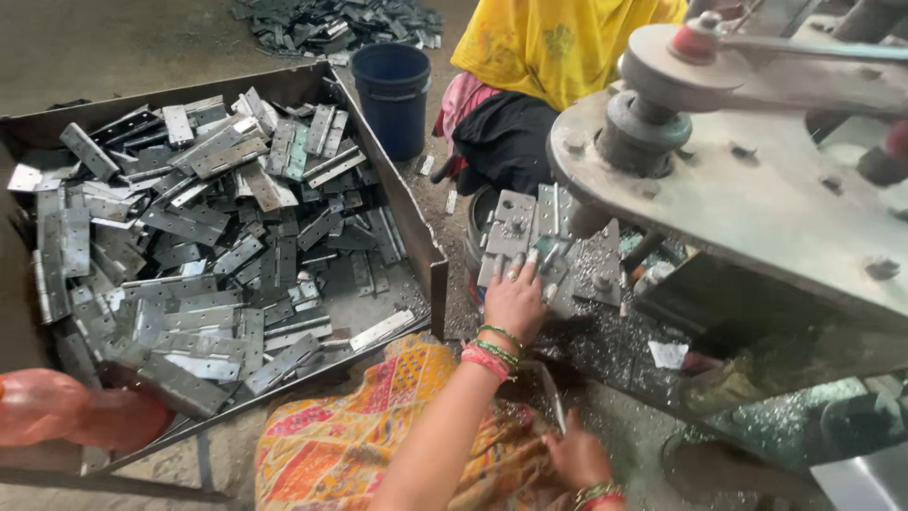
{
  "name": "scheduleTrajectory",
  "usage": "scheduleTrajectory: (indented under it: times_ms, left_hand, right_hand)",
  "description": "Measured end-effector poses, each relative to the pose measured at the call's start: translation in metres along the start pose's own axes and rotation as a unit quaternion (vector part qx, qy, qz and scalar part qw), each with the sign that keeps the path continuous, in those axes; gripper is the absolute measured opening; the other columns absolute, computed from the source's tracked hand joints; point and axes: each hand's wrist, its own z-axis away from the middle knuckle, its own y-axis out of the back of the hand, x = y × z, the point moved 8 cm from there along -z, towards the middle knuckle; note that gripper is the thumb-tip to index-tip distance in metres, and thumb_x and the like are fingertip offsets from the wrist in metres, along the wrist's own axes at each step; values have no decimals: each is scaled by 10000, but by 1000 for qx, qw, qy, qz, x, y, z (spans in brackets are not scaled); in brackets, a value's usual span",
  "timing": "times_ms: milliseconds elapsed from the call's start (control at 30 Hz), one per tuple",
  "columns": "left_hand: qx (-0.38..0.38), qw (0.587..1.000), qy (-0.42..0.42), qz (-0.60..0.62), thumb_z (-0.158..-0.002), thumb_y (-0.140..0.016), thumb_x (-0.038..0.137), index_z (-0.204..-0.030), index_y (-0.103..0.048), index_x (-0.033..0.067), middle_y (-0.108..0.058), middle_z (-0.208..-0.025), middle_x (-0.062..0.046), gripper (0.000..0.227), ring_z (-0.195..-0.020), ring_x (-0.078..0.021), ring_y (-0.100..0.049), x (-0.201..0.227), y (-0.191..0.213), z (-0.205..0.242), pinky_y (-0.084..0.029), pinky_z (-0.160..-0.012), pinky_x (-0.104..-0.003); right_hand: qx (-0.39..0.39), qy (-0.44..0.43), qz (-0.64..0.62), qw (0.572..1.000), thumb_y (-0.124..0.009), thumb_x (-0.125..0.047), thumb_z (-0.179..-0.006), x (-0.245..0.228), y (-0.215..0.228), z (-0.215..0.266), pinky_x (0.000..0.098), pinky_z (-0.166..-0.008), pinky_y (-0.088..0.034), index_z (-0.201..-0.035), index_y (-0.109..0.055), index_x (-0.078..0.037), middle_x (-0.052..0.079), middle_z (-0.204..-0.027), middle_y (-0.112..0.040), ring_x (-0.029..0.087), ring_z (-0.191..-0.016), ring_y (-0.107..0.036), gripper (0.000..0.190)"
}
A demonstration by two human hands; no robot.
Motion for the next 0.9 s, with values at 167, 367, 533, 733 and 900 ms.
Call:
scheduleTrajectory:
  times_ms: [167,367,533,733,900]
  left_hand:
    - [32,998,-29,-37,-1019,-376,413,-1236,-687,65,-514,-1497,-129,515,-1418,-264,-442,9,0,12,-205,-1220,-526]
    - [-42,999,15,0,-1010,-427,310,-1226,-691,80,-510,-1520,-127,412,-1439,-280,-434,-1,-21,-13,-261,-1201,-521]
    - [8,1000,13,-2,-956,-475,216,-1224,-684,55,-518,-1495,-138,376,-1409,-296,-439,-4,-16,-17,-295,-1145,-518]
    - [-7,1000,4,-13,-1014,-457,336,-1190,-690,49,-490,-1508,-146,408,-1436,-286,-420,4,-23,-19,-249,-1218,-507]
    - [-40,999,24,-18,-994,-475,198,-1234,-693,46,-468,-1565,-146,358,-1462,-279,-423,5,-34,-42,-277,-1183,-504]
  right_hand:
    - [12,47,15,999,-764,-473,-833,-2,52,-30,500,-783,-606,-1202,-500,-26,238,-916,-741,424,-890,-742,637]
    - [38,16,21,999,-777,-492,-815,-3,40,-14,508,-763,-601,-1173,-534,-64,238,-879,-738,431,-861,-735,609]
    - [44,-10,-41,998,-751,-459,-831,4,-3,-4,497,-696,-619,-1197,-536,-62,231,-819,-750,400,-790,-764,582]
    - [24,55,29,998,-815,-543,-776,-10,69,-31,497,-731,-611,-1109,-542,-36,234,-853,-739,415,-828,-745,665]
    - [-12,-31,2,999,-777,-504,-810,-4,41,1,520,-762,-594,-1178,-518,-92,214,-864,-754,421,-828,-755,610]
